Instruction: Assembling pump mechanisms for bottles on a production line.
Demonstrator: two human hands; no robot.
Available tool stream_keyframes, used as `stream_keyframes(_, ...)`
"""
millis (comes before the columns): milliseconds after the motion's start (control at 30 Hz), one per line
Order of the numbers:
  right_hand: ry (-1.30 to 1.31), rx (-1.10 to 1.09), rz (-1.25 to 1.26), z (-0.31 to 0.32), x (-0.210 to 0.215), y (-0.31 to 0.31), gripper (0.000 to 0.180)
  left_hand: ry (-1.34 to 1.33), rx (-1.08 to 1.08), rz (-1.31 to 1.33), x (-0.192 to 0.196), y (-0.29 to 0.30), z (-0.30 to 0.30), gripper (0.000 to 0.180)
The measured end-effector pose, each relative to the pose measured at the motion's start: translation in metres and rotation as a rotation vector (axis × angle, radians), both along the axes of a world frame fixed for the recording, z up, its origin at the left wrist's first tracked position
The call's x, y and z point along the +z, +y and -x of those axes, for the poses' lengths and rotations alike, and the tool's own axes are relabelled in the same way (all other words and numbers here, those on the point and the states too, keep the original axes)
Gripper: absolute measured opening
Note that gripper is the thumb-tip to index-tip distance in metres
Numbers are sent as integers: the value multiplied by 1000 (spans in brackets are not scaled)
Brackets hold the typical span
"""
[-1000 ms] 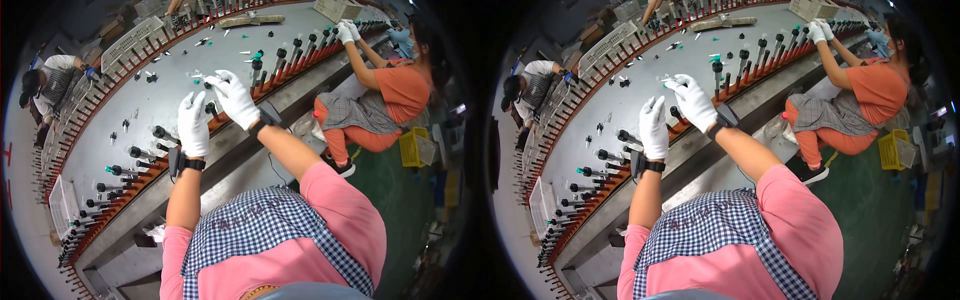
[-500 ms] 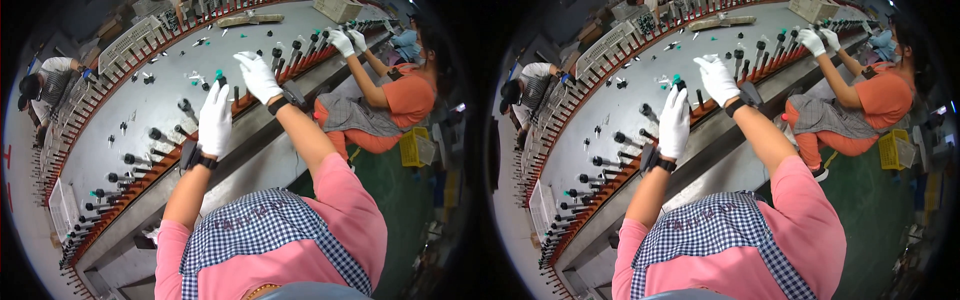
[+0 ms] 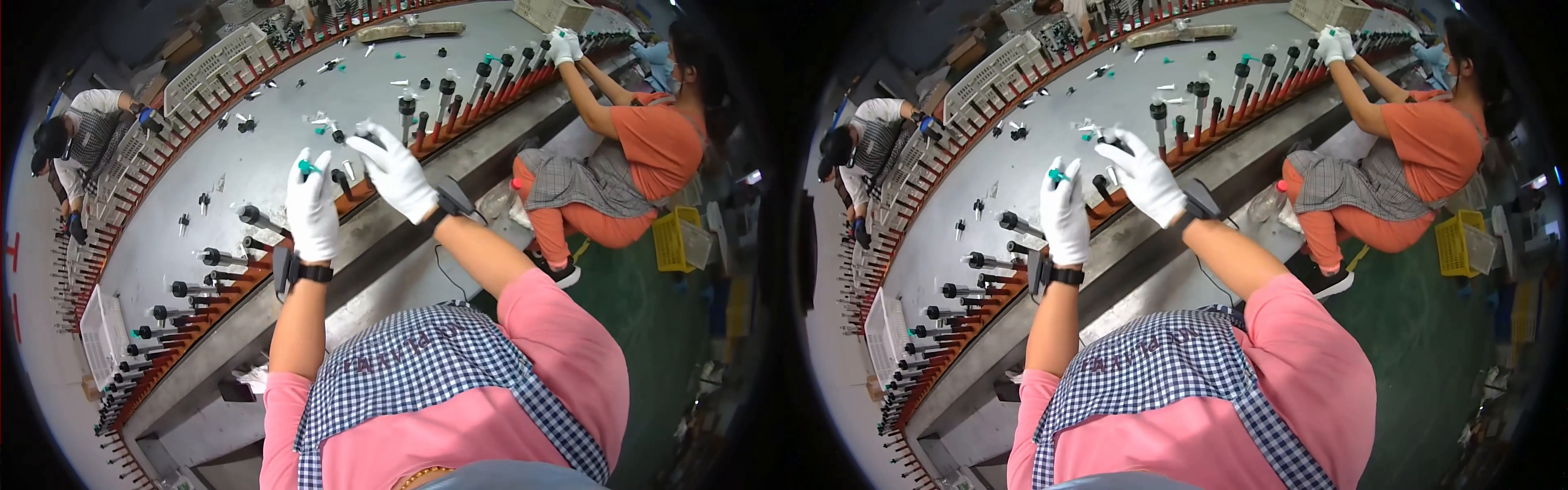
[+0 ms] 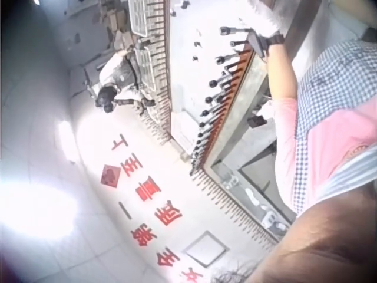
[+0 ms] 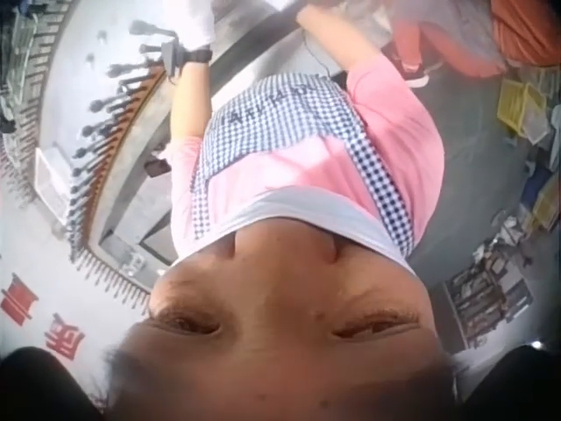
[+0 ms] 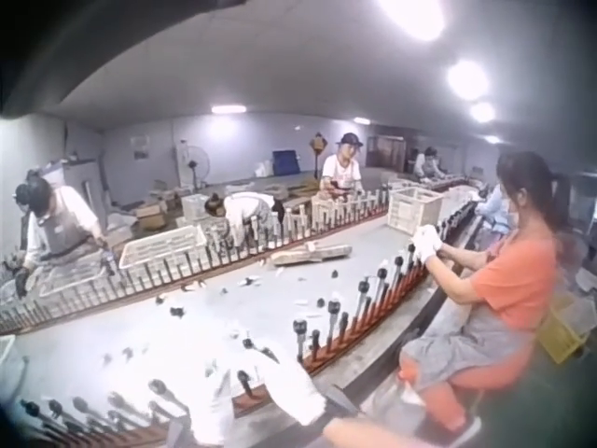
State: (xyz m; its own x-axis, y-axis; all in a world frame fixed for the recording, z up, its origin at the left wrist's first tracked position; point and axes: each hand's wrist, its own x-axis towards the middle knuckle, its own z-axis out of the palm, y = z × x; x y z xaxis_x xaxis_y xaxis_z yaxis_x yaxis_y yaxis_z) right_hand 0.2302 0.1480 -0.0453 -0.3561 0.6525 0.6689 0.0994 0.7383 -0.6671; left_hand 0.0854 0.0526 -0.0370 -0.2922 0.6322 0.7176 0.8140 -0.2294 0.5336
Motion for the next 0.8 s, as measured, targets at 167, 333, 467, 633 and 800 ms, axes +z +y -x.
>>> stream_keyframes(167,-132,-329,-63,-65,-40,23,38,103,76,-12,-20,-53,1,41)
stream_keyframes(333,-98,-286,-170,-31,15,84,31,76,-138,128,12,-1,-31,35)
stream_keyframes(467,-350,-239,-127,6,19,95,28,129,-41,79,33,54,-44,38)
stream_keyframes(633,-348,-301,-250,41,26,75,27,130,-36,38,13,77,4,38)
stream_keyframes(800,-28,-88,-314,38,11,62,24,80,-85,0,7,57,8,31)
